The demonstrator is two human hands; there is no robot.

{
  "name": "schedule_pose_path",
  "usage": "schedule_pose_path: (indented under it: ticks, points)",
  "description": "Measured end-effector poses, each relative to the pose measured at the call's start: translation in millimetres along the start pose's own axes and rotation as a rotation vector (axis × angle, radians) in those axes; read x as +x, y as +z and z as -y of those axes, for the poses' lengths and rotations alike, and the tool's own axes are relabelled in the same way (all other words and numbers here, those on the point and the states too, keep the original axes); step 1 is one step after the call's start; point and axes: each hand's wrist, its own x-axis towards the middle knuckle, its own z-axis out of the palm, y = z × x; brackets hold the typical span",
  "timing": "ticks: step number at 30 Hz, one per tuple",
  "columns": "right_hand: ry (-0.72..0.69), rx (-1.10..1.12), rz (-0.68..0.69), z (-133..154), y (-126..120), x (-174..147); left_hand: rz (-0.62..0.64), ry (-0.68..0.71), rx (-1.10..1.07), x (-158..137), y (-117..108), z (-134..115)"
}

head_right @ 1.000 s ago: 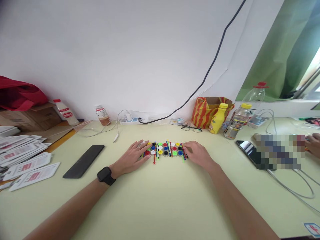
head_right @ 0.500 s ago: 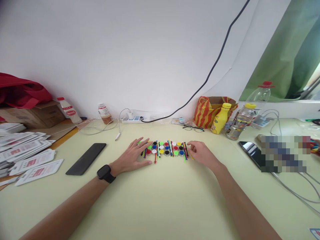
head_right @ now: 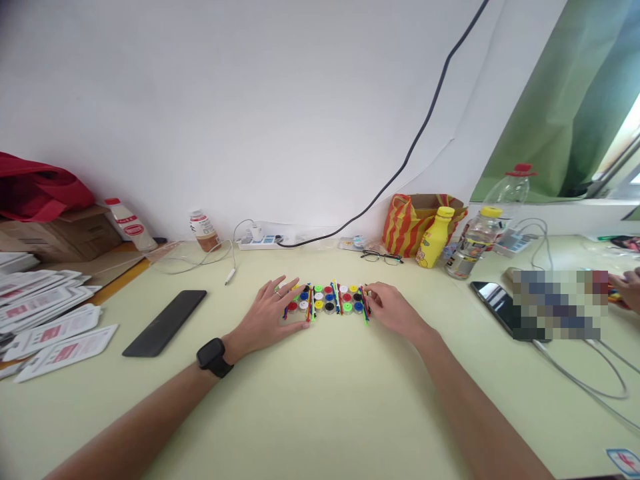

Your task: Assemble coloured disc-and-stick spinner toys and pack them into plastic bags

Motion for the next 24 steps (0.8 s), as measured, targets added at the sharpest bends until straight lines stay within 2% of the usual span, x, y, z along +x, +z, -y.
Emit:
schedule_pose_path:
  ticks: [6,9,14,17,20,24]
  points:
    - [-0.005,0.009,-0.015,3,-1,-2,-0.023,-0.011,-0.035,0,-5,1]
    - [0.0,0.014,-0.025,-3,-1,-2,-0.06,-0.064,-0.053,0,-10,9]
    - [0.055,-0.045,-0.127,-33,-1,4,-0.231,-0.225,-0.147,-1,-15,49]
    - [0.086,-0.059,-0.167,-50,0,8,-0.288,-0.381,-0.236,-2,-13,78]
    - [0.101,-0.071,-0.201,-56,7,10,-0.293,-0.458,-0.259,-4,-7,98]
    - [0.093,-0.074,-0.209,-53,22,11,-0.241,-0.452,-0.274,-5,0,103]
